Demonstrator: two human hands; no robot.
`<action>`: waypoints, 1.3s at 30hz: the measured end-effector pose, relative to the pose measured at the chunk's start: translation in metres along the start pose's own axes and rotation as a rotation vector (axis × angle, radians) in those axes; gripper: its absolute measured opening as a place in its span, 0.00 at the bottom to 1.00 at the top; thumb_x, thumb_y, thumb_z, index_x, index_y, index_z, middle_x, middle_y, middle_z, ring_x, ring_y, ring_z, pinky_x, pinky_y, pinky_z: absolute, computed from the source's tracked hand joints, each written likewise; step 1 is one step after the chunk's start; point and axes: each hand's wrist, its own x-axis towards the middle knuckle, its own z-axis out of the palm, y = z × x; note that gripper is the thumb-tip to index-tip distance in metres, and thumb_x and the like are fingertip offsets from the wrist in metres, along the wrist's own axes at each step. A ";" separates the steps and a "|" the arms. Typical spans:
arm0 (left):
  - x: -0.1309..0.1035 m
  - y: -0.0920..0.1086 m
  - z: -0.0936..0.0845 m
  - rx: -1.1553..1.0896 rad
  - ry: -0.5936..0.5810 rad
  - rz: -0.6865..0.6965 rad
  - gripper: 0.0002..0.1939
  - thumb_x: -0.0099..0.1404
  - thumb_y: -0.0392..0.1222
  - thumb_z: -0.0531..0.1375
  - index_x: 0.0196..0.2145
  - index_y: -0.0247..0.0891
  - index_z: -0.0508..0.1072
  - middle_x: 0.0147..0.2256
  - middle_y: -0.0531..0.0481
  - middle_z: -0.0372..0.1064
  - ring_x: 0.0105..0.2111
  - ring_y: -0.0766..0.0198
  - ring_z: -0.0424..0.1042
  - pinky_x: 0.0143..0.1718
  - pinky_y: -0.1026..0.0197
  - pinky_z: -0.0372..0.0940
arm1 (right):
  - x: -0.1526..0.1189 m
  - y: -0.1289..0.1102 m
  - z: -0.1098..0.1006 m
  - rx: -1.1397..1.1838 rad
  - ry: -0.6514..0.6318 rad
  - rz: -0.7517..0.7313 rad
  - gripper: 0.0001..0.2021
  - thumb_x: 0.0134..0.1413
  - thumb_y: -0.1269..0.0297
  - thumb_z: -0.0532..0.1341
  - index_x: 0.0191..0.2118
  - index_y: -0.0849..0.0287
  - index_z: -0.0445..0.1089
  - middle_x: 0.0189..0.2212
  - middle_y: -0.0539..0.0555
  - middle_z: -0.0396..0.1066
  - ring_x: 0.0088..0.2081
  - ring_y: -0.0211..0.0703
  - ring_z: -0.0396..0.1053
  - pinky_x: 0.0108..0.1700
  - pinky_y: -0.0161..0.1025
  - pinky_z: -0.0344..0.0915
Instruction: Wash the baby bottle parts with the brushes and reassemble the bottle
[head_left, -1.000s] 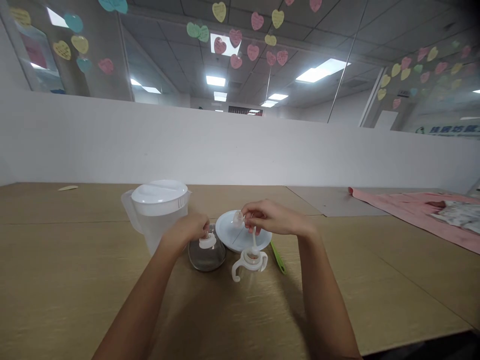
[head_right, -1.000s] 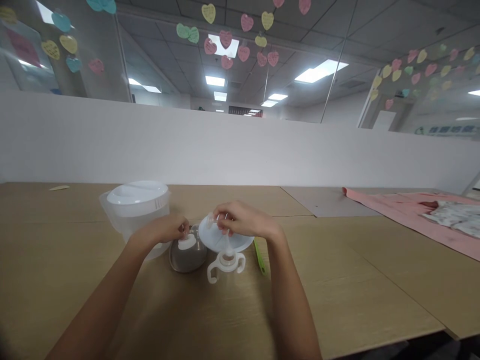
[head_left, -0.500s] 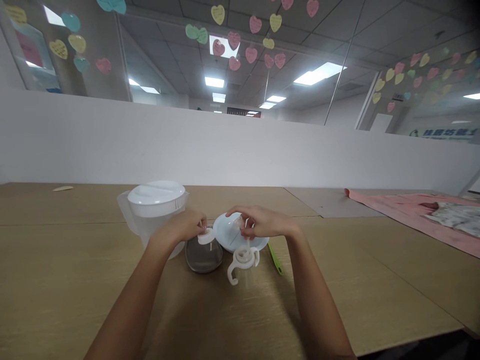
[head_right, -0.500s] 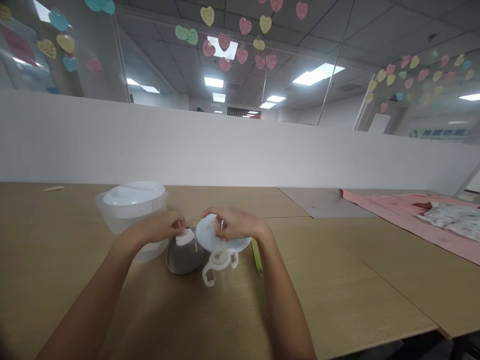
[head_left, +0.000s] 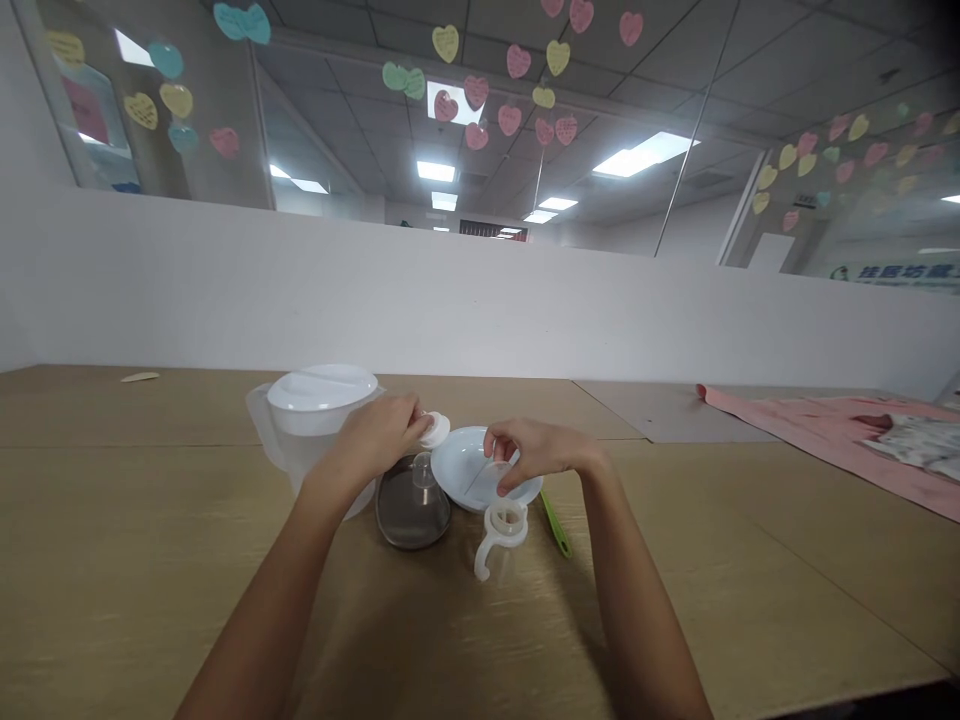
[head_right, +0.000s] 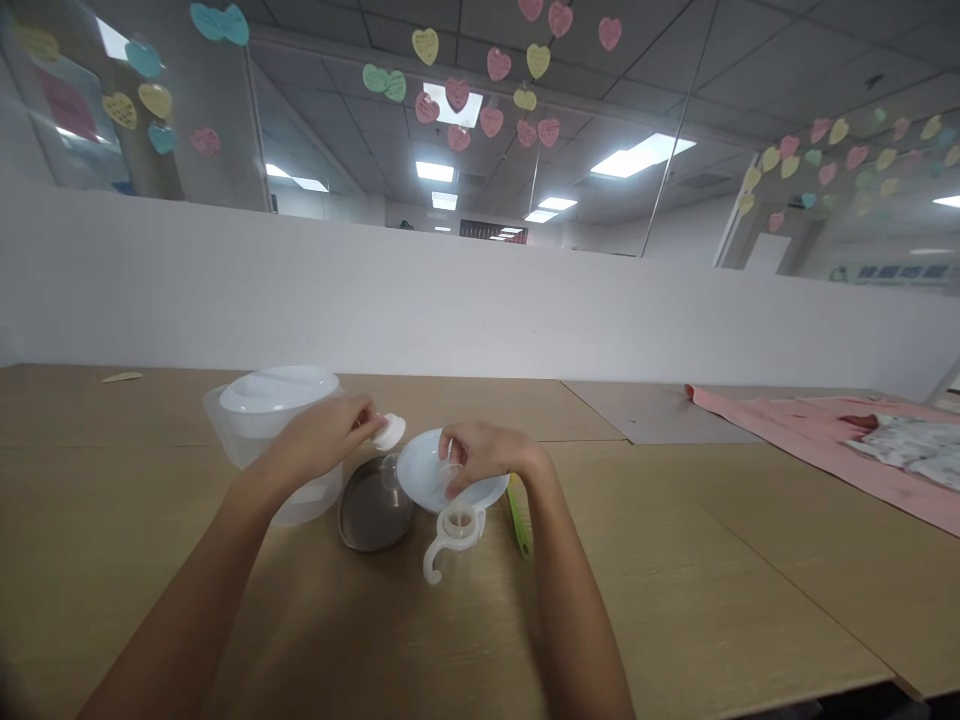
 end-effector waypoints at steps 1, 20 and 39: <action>0.000 0.001 0.000 -0.006 0.006 0.005 0.16 0.65 0.48 0.46 0.31 0.37 0.68 0.33 0.47 0.70 0.31 0.60 0.67 0.28 0.62 0.54 | 0.000 0.001 0.000 0.026 -0.010 -0.010 0.21 0.30 0.63 0.70 0.36 0.59 0.66 0.30 0.48 0.66 0.33 0.37 0.66 0.33 0.33 0.62; -0.007 0.059 0.027 0.385 0.402 0.698 0.14 0.63 0.26 0.46 0.30 0.34 0.69 0.30 0.45 0.69 0.34 0.59 0.68 0.37 0.56 0.63 | 0.053 0.028 0.037 -0.229 0.974 -0.251 0.12 0.54 0.63 0.52 0.40 0.57 0.70 0.41 0.62 0.70 0.42 0.48 0.68 0.46 0.45 0.63; -0.057 0.049 0.123 -0.728 0.285 0.339 0.19 0.66 0.42 0.50 0.54 0.40 0.61 0.50 0.44 0.65 0.50 0.57 0.65 0.51 0.53 0.61 | 0.018 0.081 0.032 0.445 1.374 0.177 0.20 0.48 0.43 0.55 0.31 0.58 0.63 0.21 0.49 0.64 0.21 0.37 0.61 0.25 0.36 0.59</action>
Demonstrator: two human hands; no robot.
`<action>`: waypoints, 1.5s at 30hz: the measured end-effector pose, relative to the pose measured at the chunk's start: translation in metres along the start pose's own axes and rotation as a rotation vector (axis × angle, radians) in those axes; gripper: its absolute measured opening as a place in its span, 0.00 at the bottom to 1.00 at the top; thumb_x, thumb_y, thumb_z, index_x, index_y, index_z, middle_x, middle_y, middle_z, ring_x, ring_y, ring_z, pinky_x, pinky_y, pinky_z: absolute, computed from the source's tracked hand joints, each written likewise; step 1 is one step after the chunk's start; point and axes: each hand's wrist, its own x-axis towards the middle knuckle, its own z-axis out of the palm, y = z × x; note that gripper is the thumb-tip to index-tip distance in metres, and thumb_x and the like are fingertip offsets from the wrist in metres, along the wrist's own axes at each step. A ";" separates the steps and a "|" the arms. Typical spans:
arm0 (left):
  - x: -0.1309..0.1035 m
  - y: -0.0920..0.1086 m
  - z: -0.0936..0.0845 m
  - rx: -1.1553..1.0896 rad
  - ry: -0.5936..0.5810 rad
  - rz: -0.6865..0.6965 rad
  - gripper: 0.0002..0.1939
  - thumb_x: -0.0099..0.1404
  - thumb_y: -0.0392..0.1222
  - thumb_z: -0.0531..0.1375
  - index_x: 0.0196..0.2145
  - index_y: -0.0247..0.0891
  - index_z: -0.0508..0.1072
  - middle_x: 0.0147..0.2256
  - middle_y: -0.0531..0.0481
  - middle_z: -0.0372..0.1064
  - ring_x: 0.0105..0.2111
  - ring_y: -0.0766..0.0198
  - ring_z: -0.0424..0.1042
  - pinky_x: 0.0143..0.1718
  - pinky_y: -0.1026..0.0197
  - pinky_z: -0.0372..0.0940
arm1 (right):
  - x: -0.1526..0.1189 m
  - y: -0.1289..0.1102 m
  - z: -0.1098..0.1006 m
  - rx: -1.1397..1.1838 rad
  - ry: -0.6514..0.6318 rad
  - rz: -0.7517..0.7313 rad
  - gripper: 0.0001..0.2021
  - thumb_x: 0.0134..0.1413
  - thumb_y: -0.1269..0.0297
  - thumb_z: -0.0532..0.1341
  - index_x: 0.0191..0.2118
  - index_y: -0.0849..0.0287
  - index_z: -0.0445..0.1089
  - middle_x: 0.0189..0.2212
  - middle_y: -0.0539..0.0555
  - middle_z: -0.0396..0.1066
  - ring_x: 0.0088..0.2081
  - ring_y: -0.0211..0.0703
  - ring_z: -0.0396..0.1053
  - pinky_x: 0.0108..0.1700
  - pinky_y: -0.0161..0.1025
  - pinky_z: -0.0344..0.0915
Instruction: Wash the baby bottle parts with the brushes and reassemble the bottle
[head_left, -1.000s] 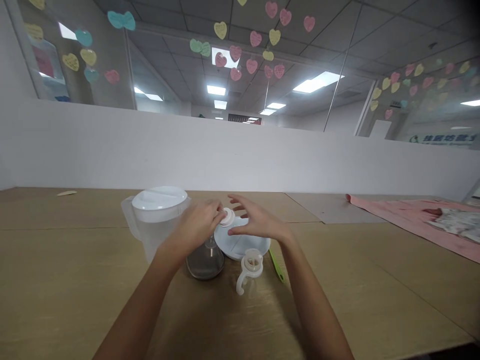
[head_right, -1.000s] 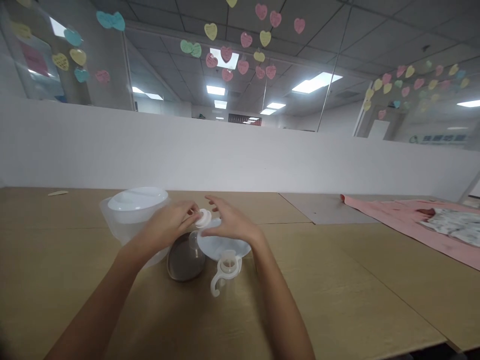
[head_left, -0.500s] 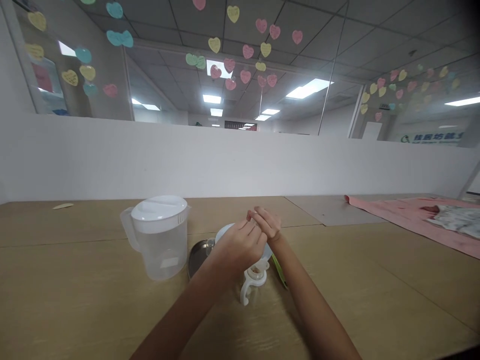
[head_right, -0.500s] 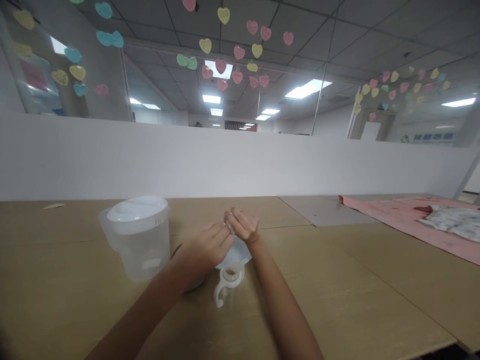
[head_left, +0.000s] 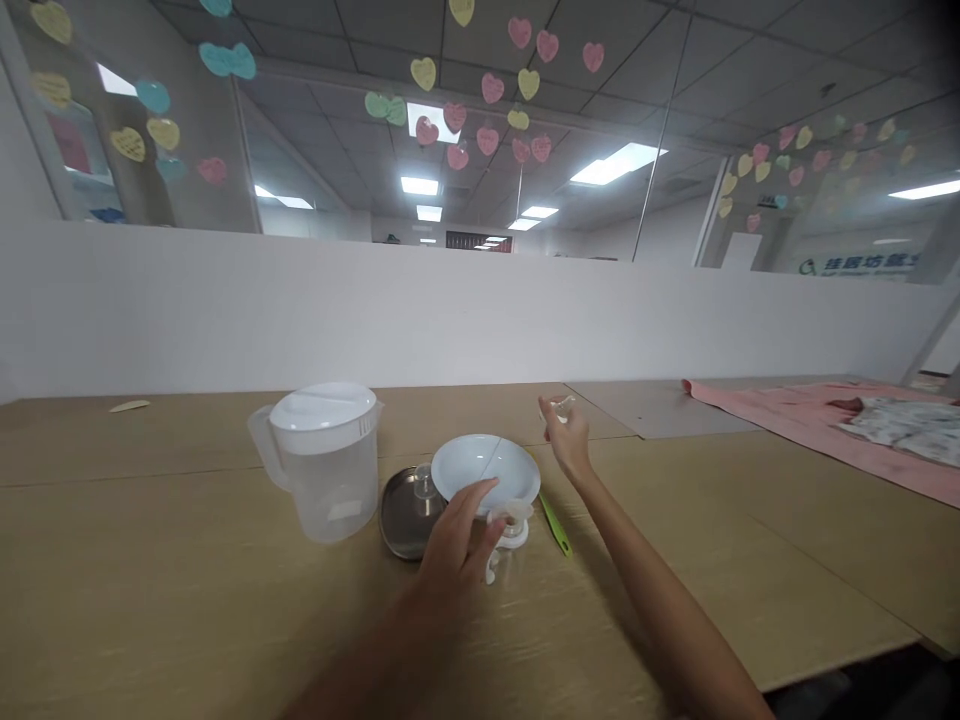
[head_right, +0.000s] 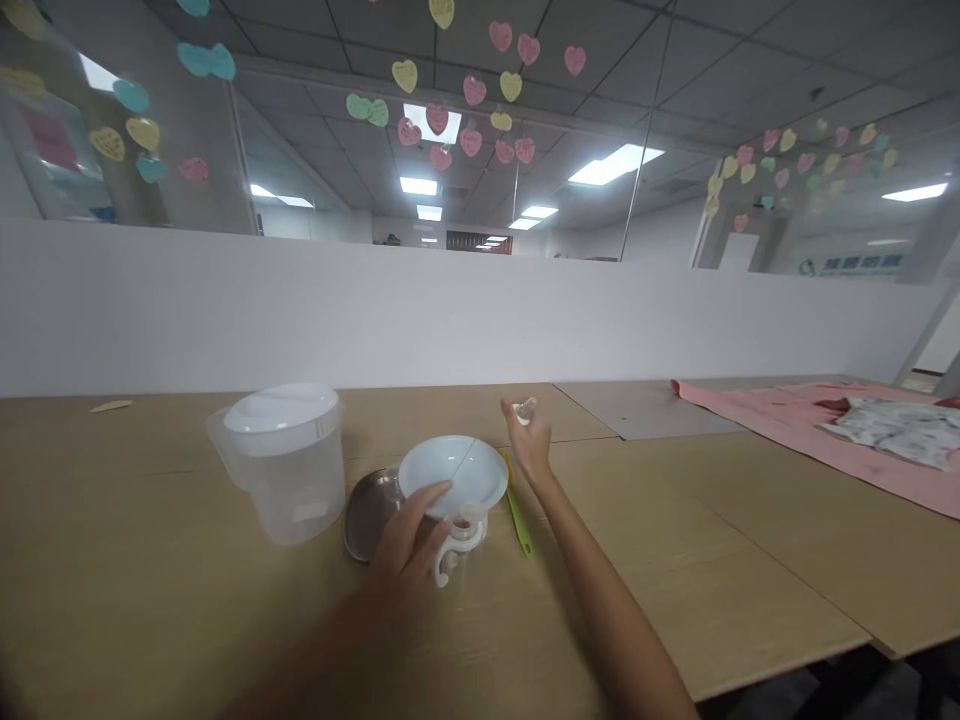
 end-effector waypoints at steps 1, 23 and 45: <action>-0.010 -0.005 0.005 -0.029 0.007 -0.032 0.21 0.65 0.42 0.51 0.55 0.39 0.59 0.52 0.43 0.64 0.51 0.56 0.63 0.52 0.52 0.59 | -0.008 0.002 -0.002 0.110 -0.062 0.022 0.19 0.49 0.44 0.55 0.31 0.57 0.62 0.20 0.47 0.62 0.19 0.36 0.59 0.23 0.35 0.58; -0.028 -0.035 0.029 0.218 -0.075 0.030 0.38 0.56 0.41 0.59 0.61 0.36 0.47 0.53 0.39 0.63 0.53 0.51 0.62 0.52 0.48 0.60 | -0.112 0.016 0.013 0.475 -0.254 -0.056 0.11 0.54 0.56 0.57 0.28 0.59 0.65 0.27 0.51 0.68 0.30 0.39 0.65 0.32 0.34 0.61; -0.030 -0.030 0.025 0.144 -0.134 -0.037 0.37 0.51 0.41 0.61 0.58 0.35 0.55 0.53 0.40 0.62 0.52 0.49 0.61 0.53 0.47 0.58 | -0.113 0.020 0.000 0.083 -0.500 -0.630 0.09 0.52 0.66 0.56 0.40 0.58 0.65 0.31 0.54 0.69 0.34 0.44 0.68 0.36 0.38 0.64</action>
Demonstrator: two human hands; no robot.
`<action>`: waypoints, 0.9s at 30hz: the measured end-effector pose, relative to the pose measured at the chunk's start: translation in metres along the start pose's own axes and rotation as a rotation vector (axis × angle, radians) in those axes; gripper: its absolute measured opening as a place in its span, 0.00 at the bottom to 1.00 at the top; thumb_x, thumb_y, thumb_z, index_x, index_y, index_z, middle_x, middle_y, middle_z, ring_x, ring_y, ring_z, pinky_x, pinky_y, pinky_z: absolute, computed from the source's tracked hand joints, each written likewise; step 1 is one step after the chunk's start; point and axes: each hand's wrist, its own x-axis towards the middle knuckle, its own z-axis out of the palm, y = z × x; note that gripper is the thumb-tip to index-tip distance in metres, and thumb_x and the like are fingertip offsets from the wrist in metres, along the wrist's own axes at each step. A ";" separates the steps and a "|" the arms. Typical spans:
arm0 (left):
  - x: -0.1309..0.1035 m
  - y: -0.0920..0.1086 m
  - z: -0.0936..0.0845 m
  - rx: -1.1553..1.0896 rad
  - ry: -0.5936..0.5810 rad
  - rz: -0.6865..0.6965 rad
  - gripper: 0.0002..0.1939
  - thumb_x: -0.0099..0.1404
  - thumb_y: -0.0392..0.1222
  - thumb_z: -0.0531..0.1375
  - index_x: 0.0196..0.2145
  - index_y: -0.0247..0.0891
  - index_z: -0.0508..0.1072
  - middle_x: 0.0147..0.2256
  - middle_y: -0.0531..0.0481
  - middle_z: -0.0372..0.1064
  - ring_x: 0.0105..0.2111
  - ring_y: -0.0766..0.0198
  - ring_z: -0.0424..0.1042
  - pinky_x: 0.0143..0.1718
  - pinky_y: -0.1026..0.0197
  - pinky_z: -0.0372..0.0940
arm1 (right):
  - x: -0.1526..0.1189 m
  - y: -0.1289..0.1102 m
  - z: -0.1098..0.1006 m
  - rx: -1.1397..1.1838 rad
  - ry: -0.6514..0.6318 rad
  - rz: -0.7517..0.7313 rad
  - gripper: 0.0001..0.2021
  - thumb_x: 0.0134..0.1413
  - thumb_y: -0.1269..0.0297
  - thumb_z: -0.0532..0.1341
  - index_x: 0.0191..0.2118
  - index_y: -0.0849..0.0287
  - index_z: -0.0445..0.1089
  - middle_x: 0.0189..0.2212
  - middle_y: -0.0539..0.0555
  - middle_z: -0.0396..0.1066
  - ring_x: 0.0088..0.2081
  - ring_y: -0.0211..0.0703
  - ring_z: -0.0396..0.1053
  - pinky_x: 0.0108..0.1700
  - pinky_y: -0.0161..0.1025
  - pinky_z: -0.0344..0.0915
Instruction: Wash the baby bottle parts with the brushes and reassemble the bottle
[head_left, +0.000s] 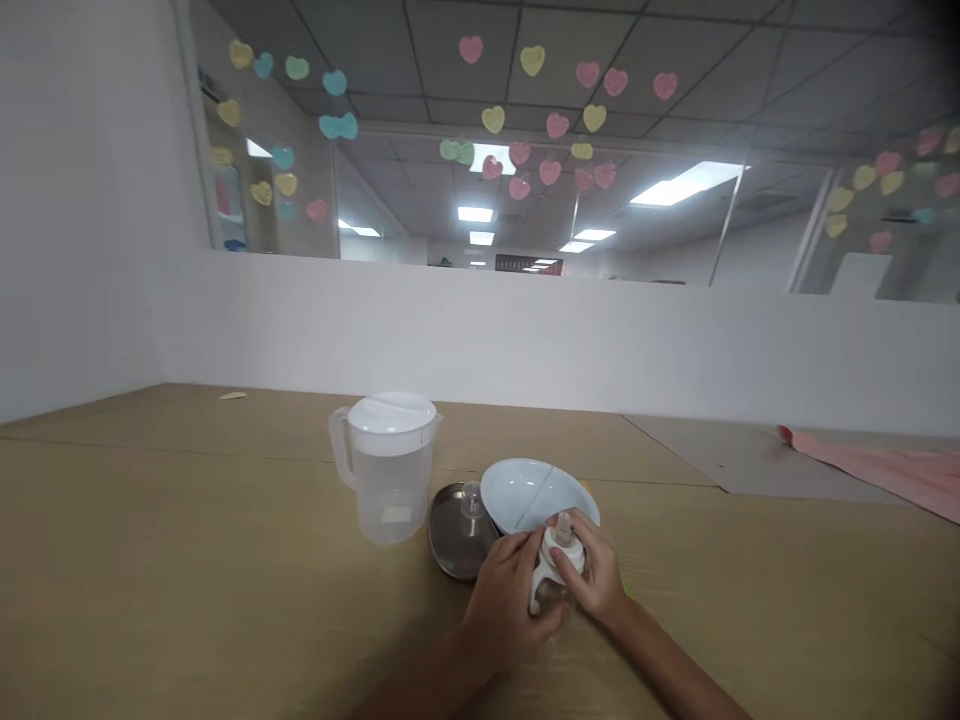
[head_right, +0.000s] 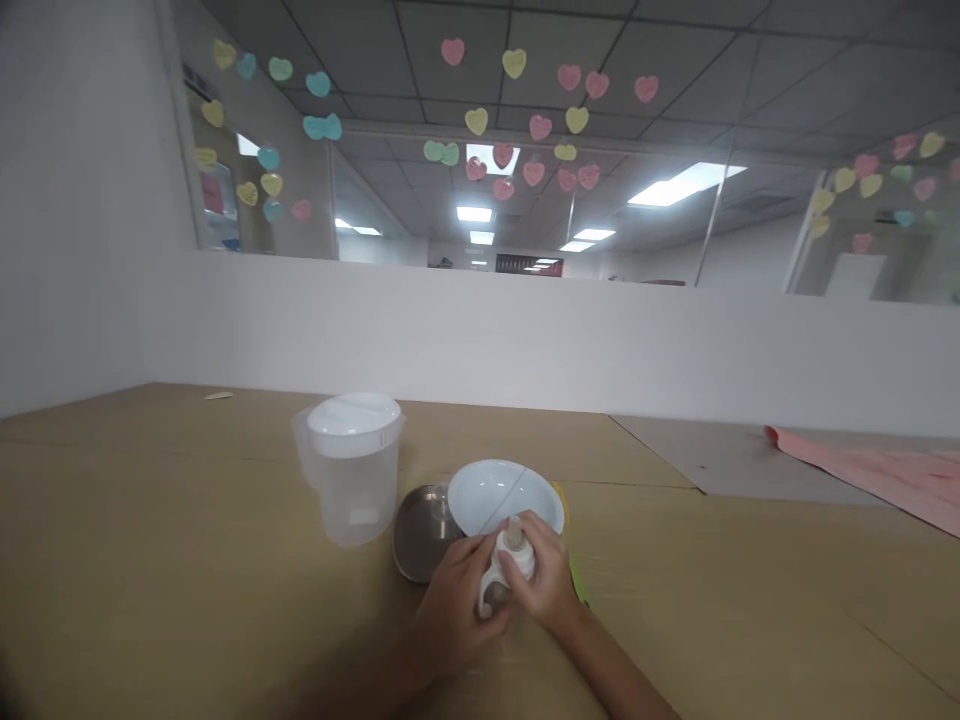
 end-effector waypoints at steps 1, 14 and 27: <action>0.000 0.002 -0.001 -0.010 -0.003 -0.006 0.37 0.51 0.41 0.61 0.57 0.35 0.56 0.53 0.40 0.62 0.52 0.49 0.61 0.53 0.47 0.57 | -0.001 0.001 -0.001 0.006 -0.003 -0.002 0.10 0.52 0.65 0.55 0.41 0.58 0.65 0.33 0.55 0.70 0.36 0.45 0.68 0.37 0.40 0.65; -0.004 0.005 0.001 -0.047 0.028 -0.059 0.43 0.48 0.41 0.63 0.59 0.34 0.51 0.52 0.39 0.62 0.51 0.49 0.60 0.54 0.47 0.55 | -0.012 0.011 0.003 0.273 0.016 0.187 0.14 0.54 0.54 0.52 0.41 0.56 0.65 0.36 0.56 0.70 0.36 0.49 0.68 0.38 0.43 0.65; 0.000 0.010 -0.001 -0.143 0.063 -0.111 0.28 0.50 0.37 0.61 0.50 0.40 0.61 0.48 0.45 0.64 0.49 0.52 0.61 0.51 0.49 0.56 | -0.002 0.009 0.013 0.272 0.268 0.231 0.16 0.54 0.49 0.49 0.29 0.57 0.59 0.27 0.51 0.59 0.31 0.41 0.59 0.33 0.39 0.58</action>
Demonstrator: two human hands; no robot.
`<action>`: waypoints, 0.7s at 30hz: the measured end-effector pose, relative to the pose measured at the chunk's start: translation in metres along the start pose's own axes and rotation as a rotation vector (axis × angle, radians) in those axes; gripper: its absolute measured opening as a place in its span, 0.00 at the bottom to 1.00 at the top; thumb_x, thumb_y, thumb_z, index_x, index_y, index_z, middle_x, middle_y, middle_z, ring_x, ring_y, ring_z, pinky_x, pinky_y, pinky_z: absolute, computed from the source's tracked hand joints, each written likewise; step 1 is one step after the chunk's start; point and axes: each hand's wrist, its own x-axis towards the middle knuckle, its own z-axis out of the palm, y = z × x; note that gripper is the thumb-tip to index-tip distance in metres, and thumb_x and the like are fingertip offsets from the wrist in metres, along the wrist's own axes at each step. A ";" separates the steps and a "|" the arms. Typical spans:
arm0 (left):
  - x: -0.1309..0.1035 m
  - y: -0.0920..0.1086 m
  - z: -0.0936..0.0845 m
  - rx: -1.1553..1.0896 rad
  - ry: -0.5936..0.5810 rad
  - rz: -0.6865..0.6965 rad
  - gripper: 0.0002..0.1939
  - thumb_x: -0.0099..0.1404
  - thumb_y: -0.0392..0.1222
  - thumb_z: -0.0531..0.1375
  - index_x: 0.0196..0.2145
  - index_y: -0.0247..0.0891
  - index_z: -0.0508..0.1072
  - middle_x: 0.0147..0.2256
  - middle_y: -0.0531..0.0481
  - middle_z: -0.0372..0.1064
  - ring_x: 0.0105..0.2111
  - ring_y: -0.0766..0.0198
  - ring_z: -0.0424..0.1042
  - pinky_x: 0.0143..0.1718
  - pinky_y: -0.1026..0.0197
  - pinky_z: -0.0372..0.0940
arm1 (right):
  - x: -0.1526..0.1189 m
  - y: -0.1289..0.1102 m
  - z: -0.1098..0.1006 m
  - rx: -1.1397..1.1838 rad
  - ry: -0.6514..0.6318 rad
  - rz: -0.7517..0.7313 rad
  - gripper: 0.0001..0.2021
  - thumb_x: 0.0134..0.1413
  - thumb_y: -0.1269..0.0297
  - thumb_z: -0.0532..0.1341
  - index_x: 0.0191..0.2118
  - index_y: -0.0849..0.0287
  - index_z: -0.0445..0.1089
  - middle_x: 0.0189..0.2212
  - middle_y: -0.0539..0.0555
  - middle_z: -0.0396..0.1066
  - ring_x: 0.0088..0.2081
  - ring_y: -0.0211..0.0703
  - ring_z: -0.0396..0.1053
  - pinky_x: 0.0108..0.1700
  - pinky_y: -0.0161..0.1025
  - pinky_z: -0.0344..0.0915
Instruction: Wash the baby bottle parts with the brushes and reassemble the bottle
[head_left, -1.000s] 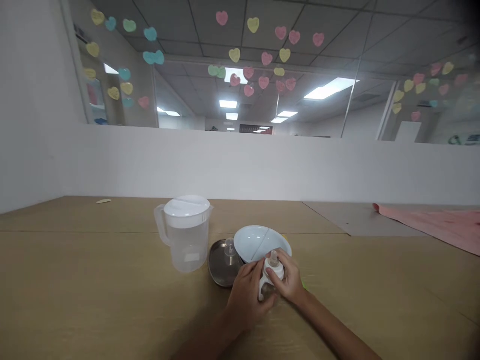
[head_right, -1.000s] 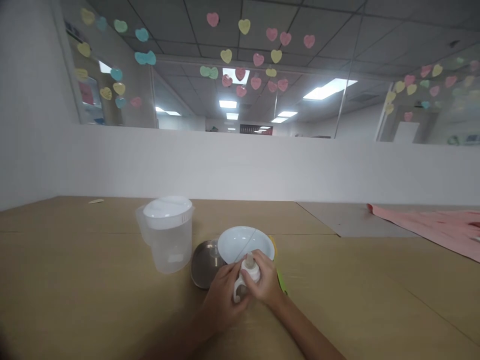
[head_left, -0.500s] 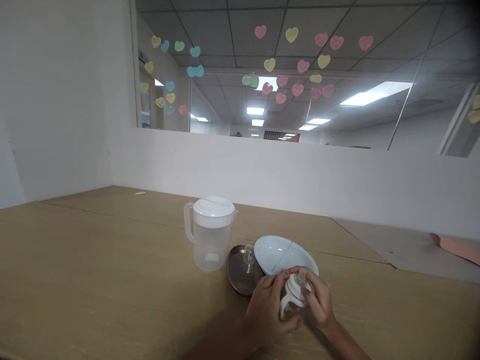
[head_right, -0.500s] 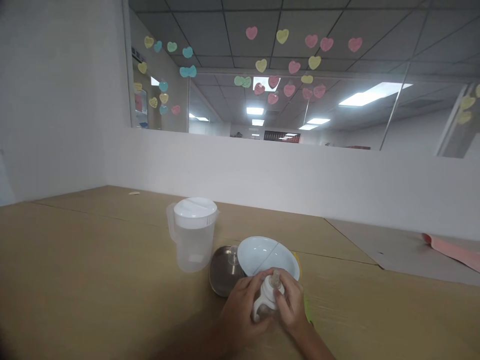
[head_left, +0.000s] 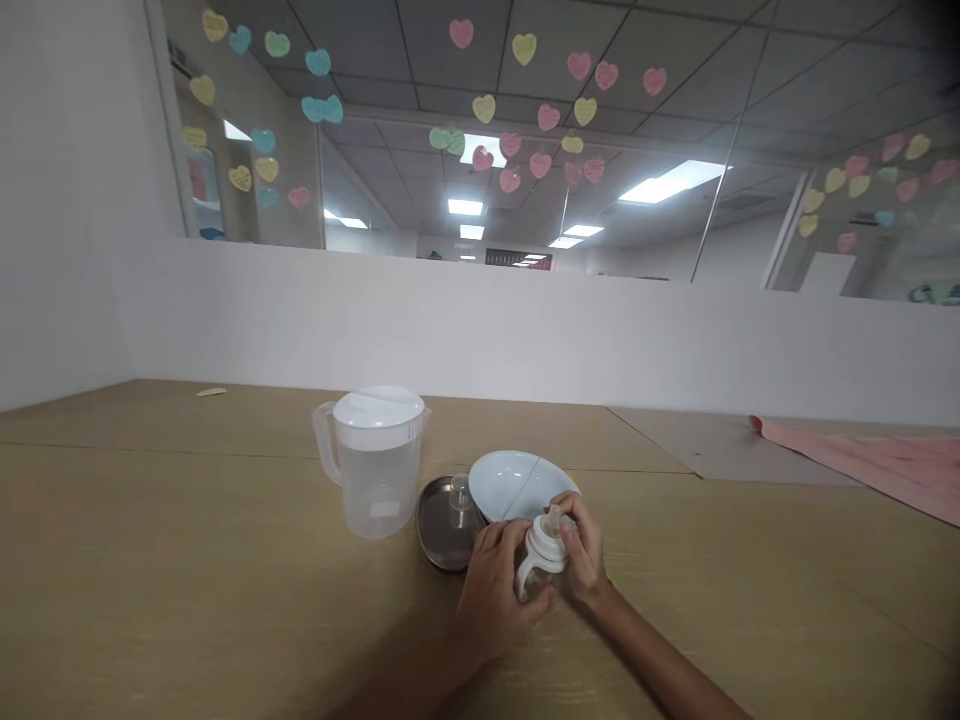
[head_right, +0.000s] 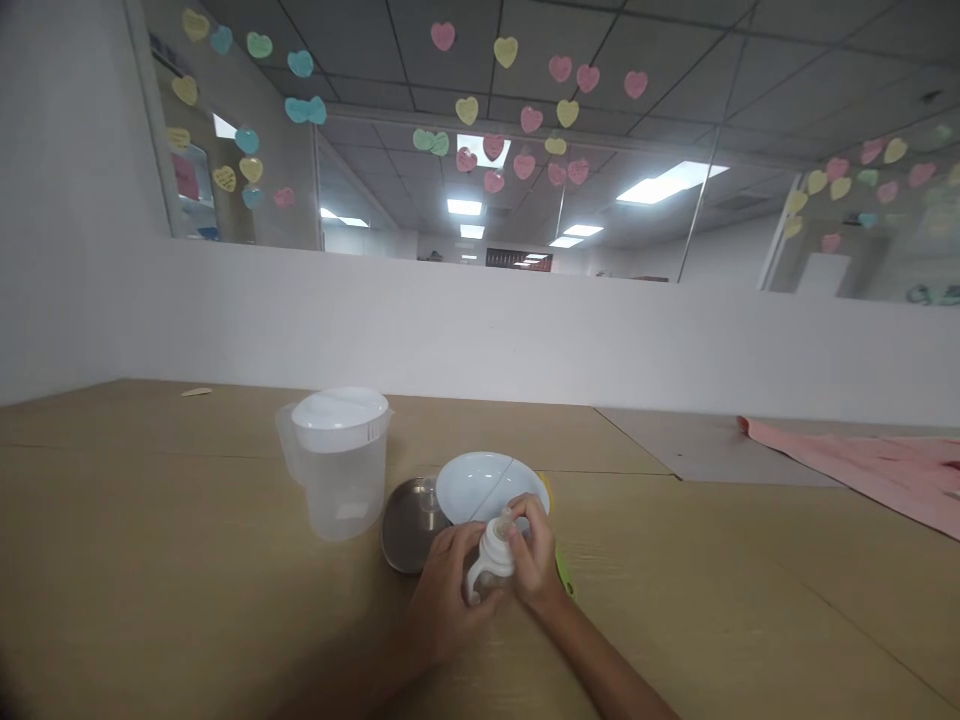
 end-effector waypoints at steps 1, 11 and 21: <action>-0.001 -0.002 0.002 -0.001 0.024 -0.008 0.28 0.50 0.37 0.61 0.49 0.40 0.61 0.48 0.45 0.64 0.48 0.53 0.61 0.51 0.49 0.57 | 0.001 0.000 0.000 -0.007 0.025 0.003 0.16 0.55 0.50 0.49 0.27 0.57 0.59 0.26 0.50 0.58 0.30 0.41 0.59 0.32 0.38 0.58; 0.001 0.001 0.002 -0.028 0.041 -0.028 0.30 0.48 0.37 0.63 0.50 0.42 0.63 0.46 0.47 0.67 0.47 0.54 0.63 0.49 0.51 0.58 | 0.002 -0.019 -0.015 -0.241 0.028 -0.389 0.10 0.54 0.65 0.51 0.22 0.56 0.60 0.21 0.51 0.61 0.28 0.43 0.61 0.33 0.43 0.58; 0.003 0.001 0.001 -0.024 0.050 -0.018 0.24 0.48 0.38 0.61 0.45 0.40 0.64 0.43 0.47 0.68 0.44 0.54 0.65 0.48 0.52 0.59 | -0.008 -0.026 -0.013 -0.532 -0.131 -0.614 0.06 0.47 0.69 0.56 0.31 0.53 0.69 0.26 0.51 0.68 0.29 0.43 0.64 0.35 0.45 0.58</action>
